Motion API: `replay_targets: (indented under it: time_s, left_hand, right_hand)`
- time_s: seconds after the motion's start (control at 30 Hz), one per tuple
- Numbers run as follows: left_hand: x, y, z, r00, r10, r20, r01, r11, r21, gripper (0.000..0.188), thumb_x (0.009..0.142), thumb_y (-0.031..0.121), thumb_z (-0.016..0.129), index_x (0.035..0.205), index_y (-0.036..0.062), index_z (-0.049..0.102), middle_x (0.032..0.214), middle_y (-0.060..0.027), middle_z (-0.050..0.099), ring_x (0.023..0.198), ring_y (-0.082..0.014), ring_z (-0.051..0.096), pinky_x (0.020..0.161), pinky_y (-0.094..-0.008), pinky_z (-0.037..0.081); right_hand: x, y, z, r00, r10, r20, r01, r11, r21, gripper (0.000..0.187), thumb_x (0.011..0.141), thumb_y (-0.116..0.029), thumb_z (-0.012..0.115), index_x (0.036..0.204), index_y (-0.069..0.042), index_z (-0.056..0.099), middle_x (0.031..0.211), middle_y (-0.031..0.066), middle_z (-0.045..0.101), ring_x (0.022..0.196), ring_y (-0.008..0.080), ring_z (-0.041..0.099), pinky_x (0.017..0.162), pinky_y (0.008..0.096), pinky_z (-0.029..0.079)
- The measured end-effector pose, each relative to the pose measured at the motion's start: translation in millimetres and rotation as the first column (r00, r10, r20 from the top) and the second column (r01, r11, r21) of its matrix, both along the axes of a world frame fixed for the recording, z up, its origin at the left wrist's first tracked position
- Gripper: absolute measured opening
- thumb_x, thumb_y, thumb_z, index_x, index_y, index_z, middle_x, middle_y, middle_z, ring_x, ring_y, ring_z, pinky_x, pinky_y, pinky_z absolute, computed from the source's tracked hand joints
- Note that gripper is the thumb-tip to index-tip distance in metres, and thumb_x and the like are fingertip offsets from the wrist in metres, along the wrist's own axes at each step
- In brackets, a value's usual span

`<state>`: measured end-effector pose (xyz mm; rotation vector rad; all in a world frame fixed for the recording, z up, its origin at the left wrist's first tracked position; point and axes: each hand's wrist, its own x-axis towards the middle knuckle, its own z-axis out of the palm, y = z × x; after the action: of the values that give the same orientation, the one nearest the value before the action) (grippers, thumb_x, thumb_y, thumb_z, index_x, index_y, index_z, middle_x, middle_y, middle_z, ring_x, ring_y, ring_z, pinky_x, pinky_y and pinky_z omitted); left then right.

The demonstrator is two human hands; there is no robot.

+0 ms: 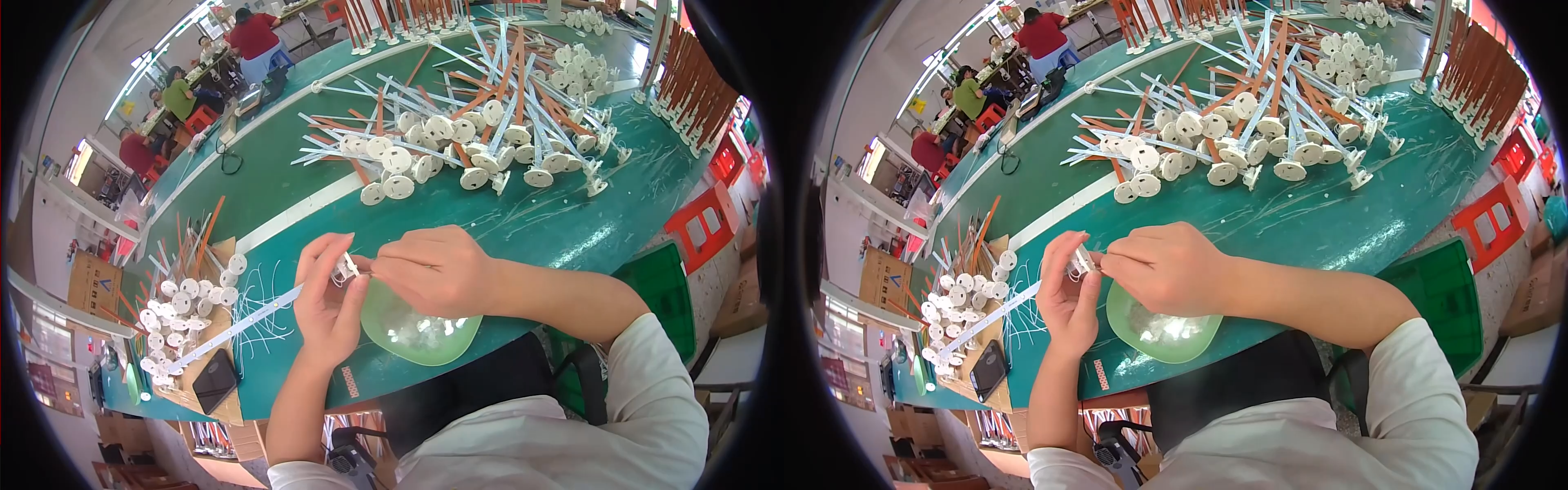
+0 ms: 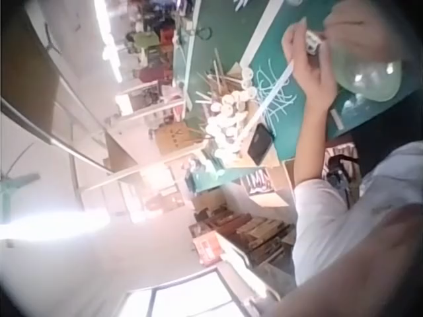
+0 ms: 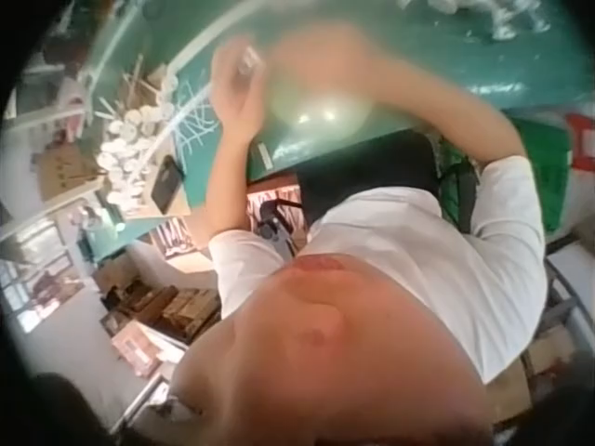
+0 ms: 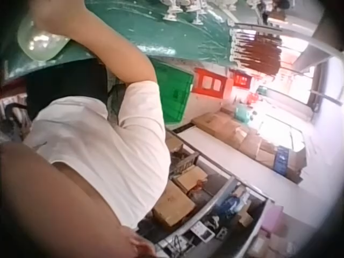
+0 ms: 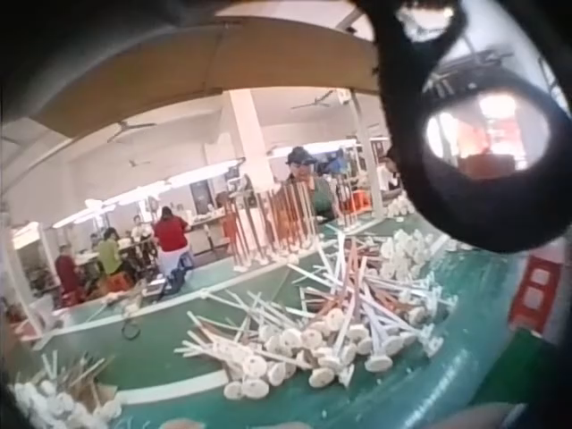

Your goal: Assembling small white plastic components onto thin sticks at a factory workstation.

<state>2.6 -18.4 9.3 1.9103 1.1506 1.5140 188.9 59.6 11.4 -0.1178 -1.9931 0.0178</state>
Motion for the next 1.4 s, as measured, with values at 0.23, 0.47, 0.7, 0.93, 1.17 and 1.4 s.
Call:
replay_targets:
  time_s: [0.23,0.47,0.7,0.93,1.17,1.4]
  left_hand:
    - [-2.8,-0.4,-1.2,0.993,-0.022,0.118,0.023,1.0,-0.002,0.046,0.083,-0.005,0.072,0.128,-0.0033,0.06,0.129,-0.0206,0.059,0.111,-0.0292,0.064,0.098,-0.0391,0.05]
    - [-3.1,-4.4,-1.2,0.99,-0.043,0.137,0.045,0.999,-0.008,0.048,0.082,-0.003,0.074,0.128,-0.0026,0.06,0.129,-0.0208,0.061,0.112,-0.0297,0.064,0.099,-0.0407,0.05]
    - [-3.0,-3.0,0.8,0.988,-0.034,0.151,0.039,0.999,-0.031,0.048,0.082,-0.004,0.074,0.128,-0.0022,0.06,0.129,-0.0211,0.061,0.111,-0.0293,0.065,0.099,-0.0404,0.05]
    - [-1.8,0.4,1.7,0.975,-0.05,0.219,0.058,0.998,-0.031,0.05,0.081,-0.005,0.074,0.128,-0.0037,0.058,0.134,-0.0243,0.056,0.113,-0.0316,0.065,0.098,-0.0389,0.051]
    - [-3.0,-1.8,4.3,0.968,-0.082,0.236,0.098,0.993,-0.059,0.048,0.082,-0.005,0.073,0.128,-0.0052,0.058,0.131,-0.0242,0.059,0.115,-0.0331,0.064,0.096,-0.0391,0.053]
    - [-3.9,-3.3,3.7,0.961,-0.089,0.261,0.113,0.991,-0.076,0.049,0.081,-0.006,0.073,0.128,-0.0058,0.058,0.13,-0.0241,0.061,0.115,-0.0328,0.065,0.098,-0.0388,0.052]
  right_hand:
    - [2.4,1.5,0.2,0.998,0.023,0.055,-0.02,0.999,-0.043,0.02,0.067,0.002,0.075,0.085,0.001,0.068,0.088,0.0104,0.067,0.06,0.0207,0.063,0.05,0.0299,0.051]
    - [1.4,-2.0,-0.7,0.999,0.015,0.042,-0.013,0.999,-0.048,0.019,0.068,0.001,0.076,0.085,0.0,0.068,0.089,0.0101,0.067,0.061,0.0211,0.063,0.051,0.0302,0.052]
    - [0.5,0.3,-0.5,0.999,0.023,0.037,-0.02,0.998,-0.067,0.019,0.07,0.001,0.076,0.087,0.001,0.068,0.088,0.0099,0.067,0.061,0.0219,0.063,0.051,0.0313,0.051]
    - [-1.5,0.1,-1.6,0.999,0.029,-0.029,-0.031,0.996,-0.082,0.02,0.073,0.001,0.076,0.091,0.002,0.067,0.082,0.0097,0.066,0.059,0.0234,0.062,0.051,0.0329,0.051]
    - [-2.3,-0.9,-2.3,0.998,0.034,-0.052,-0.037,0.998,-0.058,0.021,0.07,0.003,0.076,0.089,0.002,0.067,0.084,0.011,0.067,0.058,0.0224,0.062,0.049,0.0314,0.05]
    - [1.5,-0.8,0.9,0.999,-0.032,0.009,0.031,0.998,0.061,0.025,0.065,-0.006,0.069,0.089,0.001,0.065,0.085,0.0056,0.063,0.064,0.017,0.062,0.051,0.029,0.05]
